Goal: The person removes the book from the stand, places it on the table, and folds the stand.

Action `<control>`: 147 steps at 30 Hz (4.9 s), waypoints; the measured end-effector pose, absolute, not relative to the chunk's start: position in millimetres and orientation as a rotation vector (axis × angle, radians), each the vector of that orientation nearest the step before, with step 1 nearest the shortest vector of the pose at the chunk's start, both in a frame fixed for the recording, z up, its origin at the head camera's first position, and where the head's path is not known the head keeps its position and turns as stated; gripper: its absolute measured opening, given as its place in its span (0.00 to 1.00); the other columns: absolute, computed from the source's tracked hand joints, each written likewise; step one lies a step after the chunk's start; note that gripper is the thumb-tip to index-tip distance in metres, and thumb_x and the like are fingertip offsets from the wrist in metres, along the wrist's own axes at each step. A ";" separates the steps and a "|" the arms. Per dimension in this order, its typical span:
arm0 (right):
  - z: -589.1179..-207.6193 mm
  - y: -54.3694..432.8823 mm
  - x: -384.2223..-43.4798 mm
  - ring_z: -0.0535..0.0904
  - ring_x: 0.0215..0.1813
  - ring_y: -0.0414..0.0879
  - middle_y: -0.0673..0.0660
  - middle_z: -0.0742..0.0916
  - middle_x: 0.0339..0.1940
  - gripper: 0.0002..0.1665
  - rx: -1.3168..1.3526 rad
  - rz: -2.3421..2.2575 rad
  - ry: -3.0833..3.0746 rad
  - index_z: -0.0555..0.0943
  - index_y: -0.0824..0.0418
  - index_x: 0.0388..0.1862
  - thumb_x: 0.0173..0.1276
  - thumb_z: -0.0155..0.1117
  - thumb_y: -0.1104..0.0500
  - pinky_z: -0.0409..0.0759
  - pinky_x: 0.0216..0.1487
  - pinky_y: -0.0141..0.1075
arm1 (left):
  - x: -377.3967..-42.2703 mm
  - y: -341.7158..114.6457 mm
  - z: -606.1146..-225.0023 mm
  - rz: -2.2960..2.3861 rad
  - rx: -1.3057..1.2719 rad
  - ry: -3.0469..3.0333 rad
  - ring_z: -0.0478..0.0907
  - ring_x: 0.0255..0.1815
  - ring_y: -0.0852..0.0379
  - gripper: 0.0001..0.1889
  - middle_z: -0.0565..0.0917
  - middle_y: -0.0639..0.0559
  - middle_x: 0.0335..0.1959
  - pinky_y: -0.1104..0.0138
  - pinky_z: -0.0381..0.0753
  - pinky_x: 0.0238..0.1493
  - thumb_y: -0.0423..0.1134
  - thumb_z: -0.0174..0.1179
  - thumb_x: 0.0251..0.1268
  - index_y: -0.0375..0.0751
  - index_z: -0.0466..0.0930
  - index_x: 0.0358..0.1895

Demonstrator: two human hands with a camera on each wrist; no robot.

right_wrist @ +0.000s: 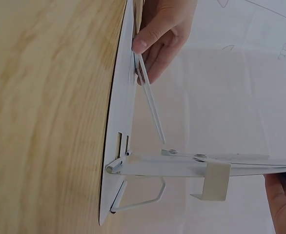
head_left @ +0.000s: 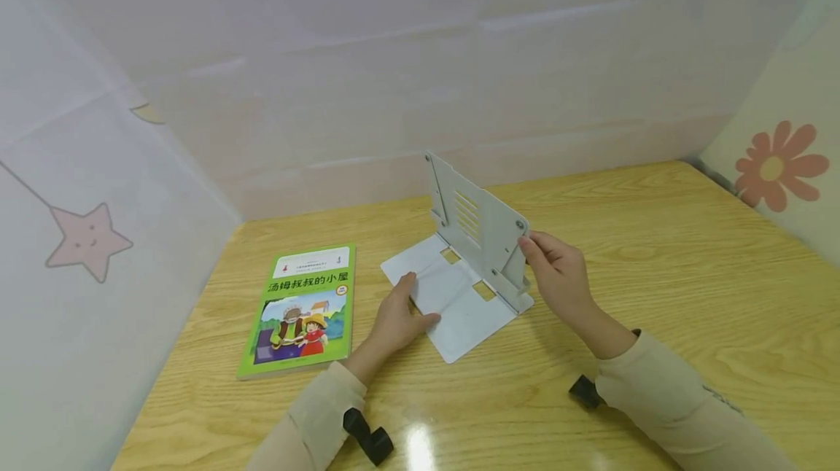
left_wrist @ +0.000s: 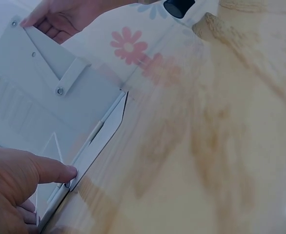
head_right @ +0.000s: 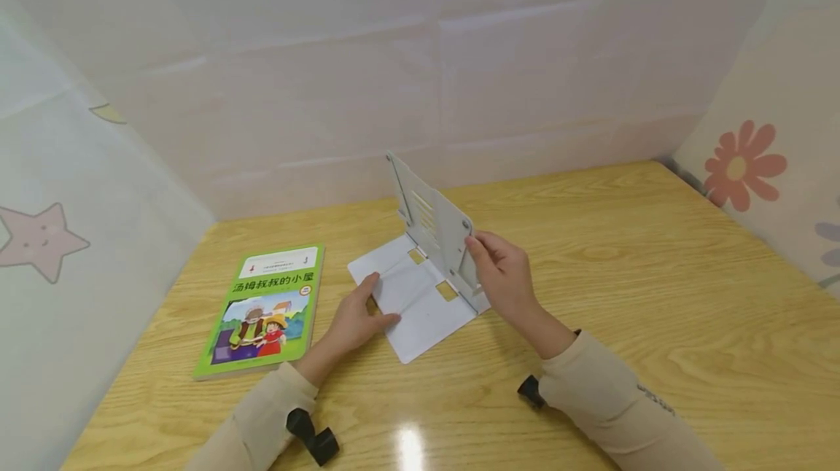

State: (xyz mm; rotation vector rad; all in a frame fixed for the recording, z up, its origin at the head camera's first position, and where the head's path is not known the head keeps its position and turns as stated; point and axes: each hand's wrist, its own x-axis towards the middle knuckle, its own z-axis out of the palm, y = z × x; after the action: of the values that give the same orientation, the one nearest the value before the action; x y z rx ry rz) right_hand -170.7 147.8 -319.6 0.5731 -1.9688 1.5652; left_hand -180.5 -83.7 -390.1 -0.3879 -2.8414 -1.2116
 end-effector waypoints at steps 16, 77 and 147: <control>-319.0 149.4 -170.3 0.78 0.34 0.35 0.68 0.81 0.31 0.10 0.540 1.620 -1.976 0.77 0.78 0.36 0.63 0.48 0.72 0.77 0.32 0.29 | -178.3 -83.4 -389.3 -1.181 -0.419 -2.866 0.51 0.62 0.42 0.39 0.57 0.33 0.61 0.57 0.51 0.60 0.40 0.63 0.49 0.24 0.53 0.60; -330.7 110.6 -144.3 0.76 0.45 0.49 0.61 0.81 0.42 0.17 0.933 1.458 -2.062 0.76 0.71 0.45 0.55 0.57 0.74 0.76 0.36 0.29 | -176.8 -95.9 -339.2 -2.035 -0.173 -2.373 0.63 0.57 0.47 0.25 0.67 0.38 0.56 0.60 0.62 0.55 0.42 0.48 0.63 0.27 0.61 0.58; -346.2 72.6 -136.6 0.75 0.41 0.40 0.50 0.81 0.37 0.18 1.425 0.505 -2.695 0.78 0.61 0.39 0.56 0.60 0.50 0.72 0.44 0.31 | -141.8 -132.6 -361.2 -2.470 0.610 -2.198 0.78 0.31 0.50 0.12 0.79 0.37 0.31 0.63 0.77 0.35 0.23 0.49 0.55 0.20 0.68 0.43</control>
State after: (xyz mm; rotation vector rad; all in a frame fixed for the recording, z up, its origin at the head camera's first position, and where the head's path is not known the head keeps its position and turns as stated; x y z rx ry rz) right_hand -136.6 72.6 -346.2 1.4252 -2.6953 0.5055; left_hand -141.8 -132.6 -361.2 0.6104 -2.1976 -2.4699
